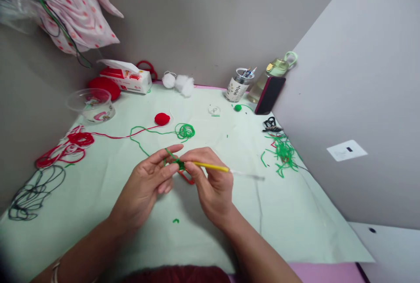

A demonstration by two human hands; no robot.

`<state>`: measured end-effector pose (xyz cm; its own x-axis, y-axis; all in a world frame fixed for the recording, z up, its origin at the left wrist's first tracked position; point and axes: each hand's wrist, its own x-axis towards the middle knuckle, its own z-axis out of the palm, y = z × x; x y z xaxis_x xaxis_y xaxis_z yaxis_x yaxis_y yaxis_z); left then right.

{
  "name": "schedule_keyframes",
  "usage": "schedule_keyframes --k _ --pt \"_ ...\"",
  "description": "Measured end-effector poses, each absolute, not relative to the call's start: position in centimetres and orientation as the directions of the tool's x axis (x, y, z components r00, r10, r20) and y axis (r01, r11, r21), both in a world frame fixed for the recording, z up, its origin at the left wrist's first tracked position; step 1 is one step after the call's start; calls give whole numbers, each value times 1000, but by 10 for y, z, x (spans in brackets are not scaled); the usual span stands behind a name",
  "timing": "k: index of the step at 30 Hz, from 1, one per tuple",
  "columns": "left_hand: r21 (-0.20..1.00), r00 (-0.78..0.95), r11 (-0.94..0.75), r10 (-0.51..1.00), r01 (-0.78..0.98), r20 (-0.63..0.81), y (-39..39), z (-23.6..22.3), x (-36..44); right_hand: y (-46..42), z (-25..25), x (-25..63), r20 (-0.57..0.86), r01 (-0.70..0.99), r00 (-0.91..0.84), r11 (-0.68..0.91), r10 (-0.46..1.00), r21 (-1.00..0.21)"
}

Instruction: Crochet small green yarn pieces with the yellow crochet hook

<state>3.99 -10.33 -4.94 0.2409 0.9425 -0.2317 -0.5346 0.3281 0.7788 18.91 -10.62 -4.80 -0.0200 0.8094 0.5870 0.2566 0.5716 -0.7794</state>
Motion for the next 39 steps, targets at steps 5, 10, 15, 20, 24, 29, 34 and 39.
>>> schedule_keyframes --k 5,10,15,20,24,29,34,39 --pt "630 361 462 886 -625 -292 -100 -48 37 -109 -55 196 667 421 -66 626 743 -656" --pt "630 341 436 899 -643 -275 -97 -45 34 -100 -46 198 469 31 42 468 882 -883" --pt "764 281 343 934 -546 -219 -100 -49 39 -100 -44 190 415 52 34 413 909 -909" --pt "729 274 375 926 -572 -260 -101 -50 42 -109 -49 189 631 414 -69 598 773 -686" --pt "599 413 514 856 -614 -311 -97 -47 37 -108 -47 194 682 440 -48 629 729 -641" --pt "681 313 412 910 -606 -272 -97 -46 35 -99 -42 197 437 56 73 434 897 -899" --pt "786 235 335 940 -519 -246 -104 -51 44 -107 -52 187 674 486 -66 614 736 -622" --pt "736 283 377 924 -562 -257 -104 -49 43 -110 -50 187 700 398 -22 649 714 -649"
